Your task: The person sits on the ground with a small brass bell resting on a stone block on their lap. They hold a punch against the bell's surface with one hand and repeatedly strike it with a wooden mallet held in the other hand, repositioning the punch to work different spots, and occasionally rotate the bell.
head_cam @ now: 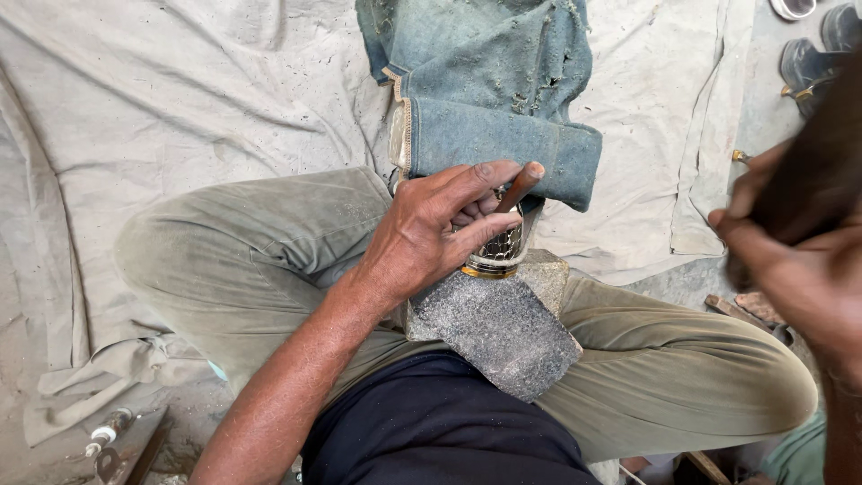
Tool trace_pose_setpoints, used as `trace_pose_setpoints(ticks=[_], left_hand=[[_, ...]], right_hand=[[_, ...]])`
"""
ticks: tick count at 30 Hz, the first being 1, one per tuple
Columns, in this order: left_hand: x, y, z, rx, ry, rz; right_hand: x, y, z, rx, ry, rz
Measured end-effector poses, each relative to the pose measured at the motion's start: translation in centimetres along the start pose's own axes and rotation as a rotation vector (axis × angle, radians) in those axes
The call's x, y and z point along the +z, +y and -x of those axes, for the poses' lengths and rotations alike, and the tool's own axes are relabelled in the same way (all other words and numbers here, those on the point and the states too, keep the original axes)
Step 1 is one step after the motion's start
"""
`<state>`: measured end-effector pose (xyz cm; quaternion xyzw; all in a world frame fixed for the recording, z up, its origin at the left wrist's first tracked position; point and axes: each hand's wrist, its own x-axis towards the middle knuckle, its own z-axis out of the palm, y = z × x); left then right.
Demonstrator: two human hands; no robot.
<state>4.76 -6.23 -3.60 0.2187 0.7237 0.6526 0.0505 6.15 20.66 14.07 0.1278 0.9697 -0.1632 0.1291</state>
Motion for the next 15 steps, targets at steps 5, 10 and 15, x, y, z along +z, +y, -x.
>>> trace_pose_setpoints(ticks=[5, 10, 15], left_hand=[[-0.1, 0.1, -0.1, 0.013, -0.002, 0.024], [-0.4, 0.1, -0.2, -0.024, -0.042, 0.017], [-0.3, -0.5, -0.2, -0.014, -0.060, 0.011]], right_hand=[[-0.2, -0.9, 0.4, -0.113, 0.044, 0.178], [-0.5, 0.1, 0.6, -0.339, 0.028, 0.315], [0.4, 2.1, 0.6, -0.074, 0.010, 0.195]])
